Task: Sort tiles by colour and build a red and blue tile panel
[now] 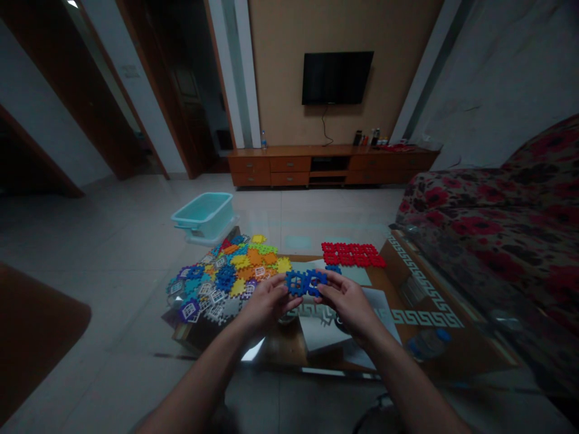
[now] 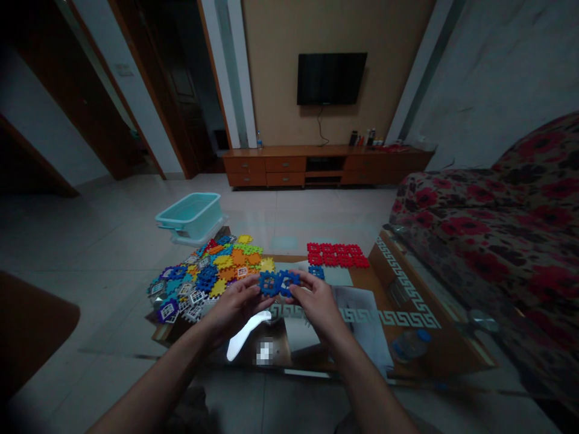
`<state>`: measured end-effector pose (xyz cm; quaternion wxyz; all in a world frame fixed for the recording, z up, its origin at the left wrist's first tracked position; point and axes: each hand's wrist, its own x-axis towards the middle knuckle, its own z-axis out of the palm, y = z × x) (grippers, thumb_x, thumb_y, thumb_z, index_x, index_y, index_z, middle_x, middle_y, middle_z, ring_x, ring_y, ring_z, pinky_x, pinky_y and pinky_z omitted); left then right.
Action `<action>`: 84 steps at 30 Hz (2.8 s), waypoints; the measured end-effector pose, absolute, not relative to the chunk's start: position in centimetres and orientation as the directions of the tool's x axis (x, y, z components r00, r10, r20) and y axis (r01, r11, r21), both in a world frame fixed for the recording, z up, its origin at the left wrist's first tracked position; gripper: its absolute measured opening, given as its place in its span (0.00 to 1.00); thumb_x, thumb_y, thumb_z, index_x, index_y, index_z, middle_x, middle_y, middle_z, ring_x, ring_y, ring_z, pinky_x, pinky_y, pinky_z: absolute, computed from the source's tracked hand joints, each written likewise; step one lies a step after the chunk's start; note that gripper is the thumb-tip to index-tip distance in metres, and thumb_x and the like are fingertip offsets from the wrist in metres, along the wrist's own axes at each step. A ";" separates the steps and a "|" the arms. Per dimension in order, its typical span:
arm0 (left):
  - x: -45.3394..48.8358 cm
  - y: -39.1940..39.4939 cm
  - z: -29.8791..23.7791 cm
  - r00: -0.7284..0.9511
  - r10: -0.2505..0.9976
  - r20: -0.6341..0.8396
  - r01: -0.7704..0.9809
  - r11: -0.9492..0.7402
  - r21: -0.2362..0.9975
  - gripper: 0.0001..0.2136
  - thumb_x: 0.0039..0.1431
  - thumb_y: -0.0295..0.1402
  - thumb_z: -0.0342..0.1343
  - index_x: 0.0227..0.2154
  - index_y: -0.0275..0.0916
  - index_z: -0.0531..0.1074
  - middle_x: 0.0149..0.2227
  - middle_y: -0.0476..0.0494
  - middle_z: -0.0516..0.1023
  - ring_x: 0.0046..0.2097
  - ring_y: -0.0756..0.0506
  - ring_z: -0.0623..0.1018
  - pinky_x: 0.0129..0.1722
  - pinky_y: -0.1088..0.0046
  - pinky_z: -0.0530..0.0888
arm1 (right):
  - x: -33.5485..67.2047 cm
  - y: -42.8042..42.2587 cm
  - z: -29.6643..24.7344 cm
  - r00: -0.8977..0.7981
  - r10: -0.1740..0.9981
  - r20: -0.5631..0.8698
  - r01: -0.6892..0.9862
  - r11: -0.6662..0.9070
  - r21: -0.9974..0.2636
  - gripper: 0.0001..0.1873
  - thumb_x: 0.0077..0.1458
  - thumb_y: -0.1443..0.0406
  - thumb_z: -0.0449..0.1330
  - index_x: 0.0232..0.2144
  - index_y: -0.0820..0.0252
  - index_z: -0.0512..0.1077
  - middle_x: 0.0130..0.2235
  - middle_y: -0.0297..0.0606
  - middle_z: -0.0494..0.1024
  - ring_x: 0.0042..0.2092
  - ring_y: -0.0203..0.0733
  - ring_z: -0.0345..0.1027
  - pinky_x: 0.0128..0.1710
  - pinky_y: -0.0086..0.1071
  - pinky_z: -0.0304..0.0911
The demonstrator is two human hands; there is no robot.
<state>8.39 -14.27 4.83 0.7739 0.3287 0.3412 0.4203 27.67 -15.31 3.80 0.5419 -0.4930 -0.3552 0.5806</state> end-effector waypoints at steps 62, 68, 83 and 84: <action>8.6 -14.9 4.3 0.386 0.818 -0.427 -0.388 0.564 0.729 0.26 0.39 0.33 0.76 0.41 0.37 0.70 0.35 0.42 0.81 0.35 0.44 0.83 0.38 0.70 0.77 | 27.2 -17.0 5.3 -0.241 0.910 0.337 0.443 0.412 -0.796 0.33 0.48 0.67 0.67 0.57 0.50 0.67 0.52 0.41 0.71 0.50 0.46 0.68 0.43 0.39 0.68; 8.5 -14.9 3.9 0.405 0.803 -0.436 -0.344 0.576 0.742 0.26 0.40 0.34 0.75 0.41 0.36 0.70 0.36 0.41 0.81 0.35 0.46 0.82 0.35 0.74 0.75 | 26.8 -17.0 4.9 -0.250 0.883 0.398 0.477 0.469 -0.743 0.27 0.46 0.71 0.64 0.51 0.54 0.69 0.48 0.40 0.73 0.48 0.46 0.68 0.45 0.40 0.67; 8.7 -14.9 4.5 0.453 0.772 -0.445 -0.334 0.610 0.718 0.19 0.45 0.40 0.71 0.36 0.34 0.73 0.29 0.46 0.78 0.29 0.50 0.78 0.33 0.76 0.73 | 26.7 -16.8 4.6 -0.237 0.862 0.447 0.498 0.503 -0.706 0.24 0.44 0.71 0.64 0.46 0.56 0.69 0.45 0.40 0.74 0.47 0.46 0.69 0.49 0.41 0.67; 8.7 -14.9 4.5 0.454 0.768 -0.451 -0.334 0.616 0.713 0.19 0.46 0.40 0.70 0.36 0.34 0.74 0.28 0.46 0.78 0.29 0.51 0.78 0.32 0.76 0.72 | 26.7 -16.8 4.5 -0.239 0.861 0.449 0.498 0.506 -0.704 0.24 0.43 0.71 0.64 0.46 0.56 0.69 0.46 0.40 0.74 0.47 0.46 0.69 0.49 0.42 0.67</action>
